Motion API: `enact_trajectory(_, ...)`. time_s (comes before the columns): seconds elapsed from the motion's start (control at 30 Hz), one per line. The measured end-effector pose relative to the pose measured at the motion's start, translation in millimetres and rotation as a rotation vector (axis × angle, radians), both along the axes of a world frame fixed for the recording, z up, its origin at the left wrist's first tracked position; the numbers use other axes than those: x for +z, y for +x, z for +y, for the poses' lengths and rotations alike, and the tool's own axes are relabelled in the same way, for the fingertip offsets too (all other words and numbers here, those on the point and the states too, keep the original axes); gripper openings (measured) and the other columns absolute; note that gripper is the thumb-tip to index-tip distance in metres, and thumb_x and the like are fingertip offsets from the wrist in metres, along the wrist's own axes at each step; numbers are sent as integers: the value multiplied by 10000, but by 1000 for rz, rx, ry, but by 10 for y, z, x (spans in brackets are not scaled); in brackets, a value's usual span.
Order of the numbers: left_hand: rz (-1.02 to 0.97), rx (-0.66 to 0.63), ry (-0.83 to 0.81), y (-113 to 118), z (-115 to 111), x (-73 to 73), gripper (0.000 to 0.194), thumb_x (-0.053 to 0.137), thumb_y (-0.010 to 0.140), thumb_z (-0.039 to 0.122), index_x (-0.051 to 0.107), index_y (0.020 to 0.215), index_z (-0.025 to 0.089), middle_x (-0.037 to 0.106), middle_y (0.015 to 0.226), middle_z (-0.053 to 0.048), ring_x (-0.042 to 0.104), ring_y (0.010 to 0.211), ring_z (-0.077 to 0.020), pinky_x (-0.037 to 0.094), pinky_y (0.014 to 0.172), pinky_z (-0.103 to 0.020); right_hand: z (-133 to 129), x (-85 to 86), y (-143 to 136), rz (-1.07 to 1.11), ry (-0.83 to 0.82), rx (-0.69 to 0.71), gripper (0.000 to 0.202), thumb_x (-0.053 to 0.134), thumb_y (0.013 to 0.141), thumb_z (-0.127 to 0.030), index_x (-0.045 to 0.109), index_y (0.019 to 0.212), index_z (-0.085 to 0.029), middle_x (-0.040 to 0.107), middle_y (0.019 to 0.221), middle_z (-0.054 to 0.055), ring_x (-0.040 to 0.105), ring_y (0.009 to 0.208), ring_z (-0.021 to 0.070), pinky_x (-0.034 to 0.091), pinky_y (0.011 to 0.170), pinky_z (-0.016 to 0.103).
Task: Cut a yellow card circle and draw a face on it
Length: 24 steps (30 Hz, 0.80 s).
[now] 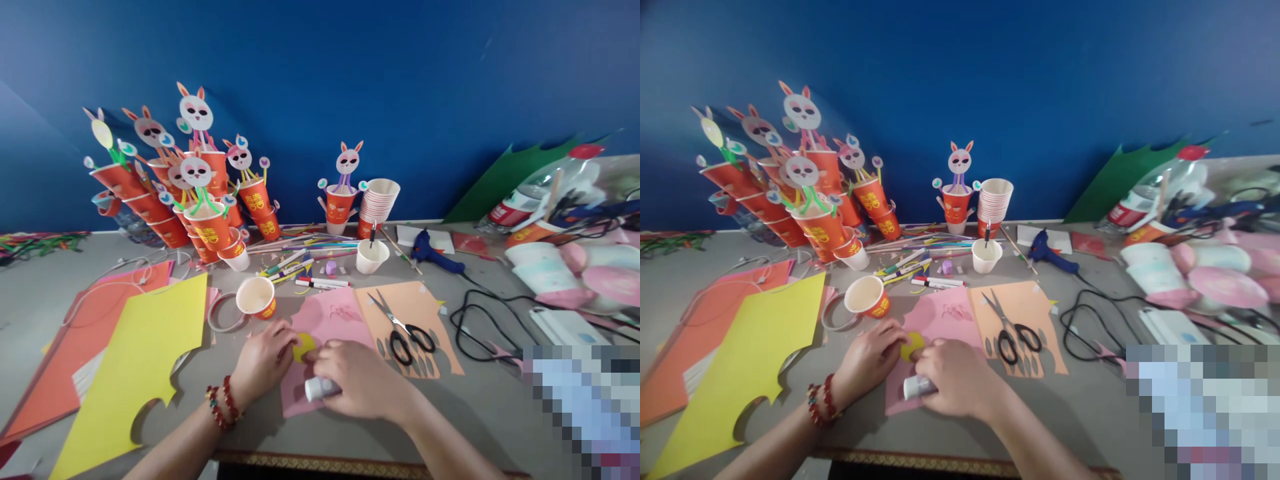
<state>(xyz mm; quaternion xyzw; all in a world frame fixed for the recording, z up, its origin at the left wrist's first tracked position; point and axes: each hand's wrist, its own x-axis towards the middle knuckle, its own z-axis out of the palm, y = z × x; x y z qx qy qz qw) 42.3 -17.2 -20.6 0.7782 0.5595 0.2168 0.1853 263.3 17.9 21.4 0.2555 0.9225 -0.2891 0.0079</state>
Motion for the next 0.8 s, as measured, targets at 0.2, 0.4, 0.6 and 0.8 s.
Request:
enact_trajectory(0.2,75,3,-43,49,23,117,211,433,910,126,628,903,204,636,931,-35,632,792,-172,482,698,-274,-10,40,-1,11,-12,-4,184,666,823,-270,728,982,-201,749,996,71,675,936,235,457,796,279)
enact_trajectory(0.4,106,-170,-57,258,256,257,236,432,972,164,653,1039,211,655,1027,-58,639,930,-198,505,818,-303,-51,62,-8,25,2,-3,207,678,806,-264,720,1000,-204,746,1001,64,667,955,242,445,789,278)
enact_trajectory(0.6,206,-254,-135,445,539,229,193,496,914,113,631,1022,199,619,1111,-71,613,988,-200,504,830,-294,-71,32,-16,-16,57,1,149,674,788,-265,708,906,-180,745,960,66,664,925,247,435,756,277)
enact_trajectory(0.8,201,-248,-149,463,580,262,126,503,887,111,589,940,186,615,1047,-38,612,969,-183,487,842,-278,-72,39,-14,-9,28,-14,138,665,800,-272,703,901,-186,743,953,67,666,920,242,425,752,275)
